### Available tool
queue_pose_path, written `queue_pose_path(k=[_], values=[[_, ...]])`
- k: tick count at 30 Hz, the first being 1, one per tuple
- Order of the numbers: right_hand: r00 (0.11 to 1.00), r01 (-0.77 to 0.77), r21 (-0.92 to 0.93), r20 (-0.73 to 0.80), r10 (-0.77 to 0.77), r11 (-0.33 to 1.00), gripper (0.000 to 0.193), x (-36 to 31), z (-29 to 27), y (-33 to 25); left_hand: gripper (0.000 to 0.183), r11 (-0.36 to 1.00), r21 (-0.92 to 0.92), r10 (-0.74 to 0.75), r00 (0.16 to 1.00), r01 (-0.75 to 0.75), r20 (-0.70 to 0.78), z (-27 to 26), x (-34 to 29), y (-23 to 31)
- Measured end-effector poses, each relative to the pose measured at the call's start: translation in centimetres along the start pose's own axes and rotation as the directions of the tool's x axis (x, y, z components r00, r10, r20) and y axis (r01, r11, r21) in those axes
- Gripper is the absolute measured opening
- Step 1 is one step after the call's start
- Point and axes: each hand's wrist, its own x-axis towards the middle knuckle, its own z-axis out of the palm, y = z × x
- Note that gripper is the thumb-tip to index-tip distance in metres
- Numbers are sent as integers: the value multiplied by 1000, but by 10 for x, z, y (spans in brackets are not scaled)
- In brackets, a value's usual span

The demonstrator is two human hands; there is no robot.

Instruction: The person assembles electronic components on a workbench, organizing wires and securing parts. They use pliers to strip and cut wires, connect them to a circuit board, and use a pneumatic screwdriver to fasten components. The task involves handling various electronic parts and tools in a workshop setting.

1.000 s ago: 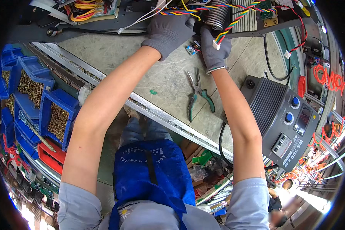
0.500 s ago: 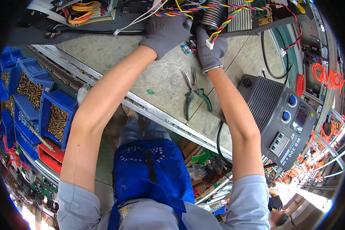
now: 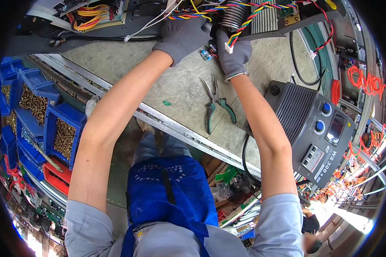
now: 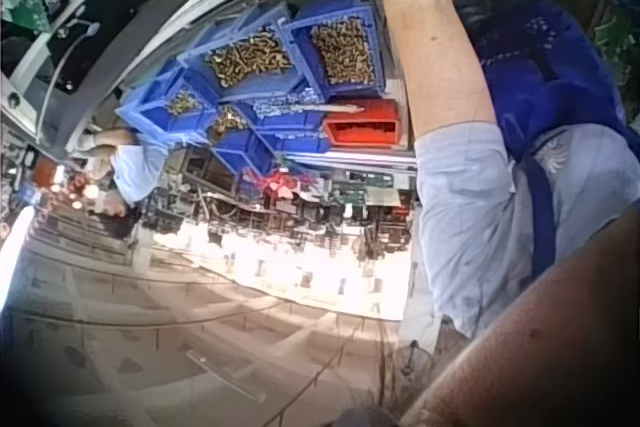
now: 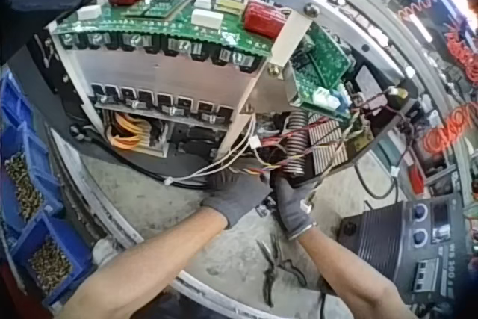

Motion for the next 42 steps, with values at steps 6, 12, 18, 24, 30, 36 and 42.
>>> queue_pose_path(k=[6, 12, 18, 24, 30, 36, 42], values=[[999, 33, 64, 26, -35, 997, 49, 5, 2, 24, 29, 990, -137, 10, 1000, -11, -12, 1, -1, 5], [997, -74, 83, 43, 71, 994, 39, 4, 5, 28, 24, 998, 33, 54, 998, -55, 24, -4, 1, 14], [996, -78, 132, 41, 74, 988, 38, 2, 8, 15, 24, 995, -83, 49, 995, -56, -84, 7, 1, 4], [997, -70, 116, -4, 71, 991, 39, 1, 10, 14, 26, 991, -120, -66, 994, 56, -84, 5, -2, 12], [995, -39, -8, -95, 38, 999, 41, 1, 21, 73, 24, 994, -110, -1, 997, -8, -83, 7, 7, 19], [994, -61, 143, -80, 73, 988, 40, -1, 10, 8, 21, 983, -28, 176, 979, -180, -107, 5, 6, 10], [998, 2, -126, -59, -9, 992, 36, -6, 10, 56, 19, 982, -117, 135, 982, -150, -128, 6, 5, 9]])
